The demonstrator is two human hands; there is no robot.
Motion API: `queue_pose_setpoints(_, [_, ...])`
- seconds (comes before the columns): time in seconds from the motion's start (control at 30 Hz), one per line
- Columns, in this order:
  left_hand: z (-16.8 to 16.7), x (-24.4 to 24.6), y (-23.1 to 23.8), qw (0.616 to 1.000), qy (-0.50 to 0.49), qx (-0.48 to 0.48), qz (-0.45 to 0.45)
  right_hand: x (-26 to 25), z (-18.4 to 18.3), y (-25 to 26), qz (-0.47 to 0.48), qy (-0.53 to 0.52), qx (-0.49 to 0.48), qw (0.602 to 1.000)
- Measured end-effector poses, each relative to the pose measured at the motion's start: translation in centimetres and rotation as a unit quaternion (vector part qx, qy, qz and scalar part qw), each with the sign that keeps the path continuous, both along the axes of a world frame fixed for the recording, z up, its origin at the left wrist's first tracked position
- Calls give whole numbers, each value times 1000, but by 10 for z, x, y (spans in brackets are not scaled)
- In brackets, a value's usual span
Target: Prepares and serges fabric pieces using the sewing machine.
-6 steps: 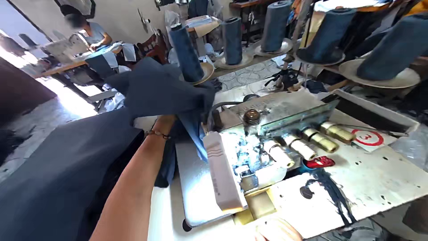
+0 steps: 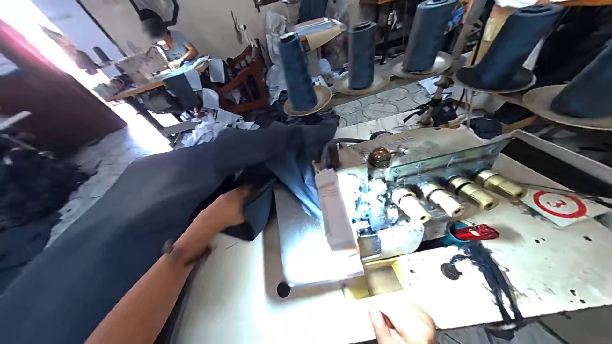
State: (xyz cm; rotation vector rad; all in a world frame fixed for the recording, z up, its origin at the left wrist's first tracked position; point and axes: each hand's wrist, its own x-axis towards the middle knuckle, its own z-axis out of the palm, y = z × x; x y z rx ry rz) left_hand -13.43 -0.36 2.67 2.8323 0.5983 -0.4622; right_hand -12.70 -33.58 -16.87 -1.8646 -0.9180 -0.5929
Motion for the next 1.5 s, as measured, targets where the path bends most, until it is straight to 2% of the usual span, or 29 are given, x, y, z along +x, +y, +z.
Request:
queue_pose_setpoints(0.07, [-23,-70,33,988,-139,56,-48,0,-4,3,-6,-8,7,1000])
queue_pose_setpoints(0.13, [-24,-148,37,972,-208,109,17,1,-7,4,-3,-18,9,1000])
queue_pose_setpoints(0.2, [-25,-212,37,958,-215,146,121,0,-3,3,-1,-15,-4,1000])
queue_pose_setpoints(0.27, [-39,-254,40,942,-228,154,195,-2,1,3,-6,-10,-16,1000])
queue_pose_setpoints(0.3, [-50,-266,41,931,-259,158,201,-2,3,3,-6,-9,-22,1000])
queue_pose_setpoints(0.4, [-66,-273,40,916,-323,170,169,-4,7,3,-7,0,-26,1000])
queue_pose_setpoints(0.53, [-51,-265,39,930,-282,145,186,-3,8,-1,-5,3,-11,1000])
queue_pose_setpoints(0.67, [-30,-278,55,909,-360,31,209,-2,10,-3,7,-7,-23,1000])
queue_pose_setpoints(0.9, [-18,-281,60,888,-371,-108,249,-4,13,1,0,-30,-45,999])
queue_pose_setpoints(0.97, [-6,-281,51,874,-353,-163,292,-2,17,-3,10,-11,-21,1000])
queue_pose_setpoints(1.07, [-19,-284,69,849,-409,-204,266,-1,24,-10,48,96,44,993])
queue_pose_setpoints(1.13, [-19,-283,71,858,-405,-175,264,-4,30,-11,94,196,109,970])
queue_pose_setpoints(1.2, [-12,-278,66,888,-357,-66,283,-14,39,-9,155,261,128,944])
queue_pose_setpoints(1.27, [-8,-267,50,893,-309,25,327,-34,48,-5,218,308,66,924])
queue_pose_setpoints(1.3, [-10,-262,39,891,-301,42,338,-49,52,-3,252,345,20,904])
queue_pose_setpoints(1.37, [-16,-258,5,899,-326,19,293,-78,56,7,357,435,-46,826])
queue_pose_setpoints(1.43, [-30,-258,-32,924,-326,-40,195,-96,49,26,480,520,-58,704])
queue_pose_setpoints(1.47, [-39,-258,-54,939,-295,-88,156,-102,49,37,504,564,-56,651])
queue_pose_setpoints(1.5, [-48,-260,-78,949,-257,-137,122,-106,50,47,506,603,-42,615])
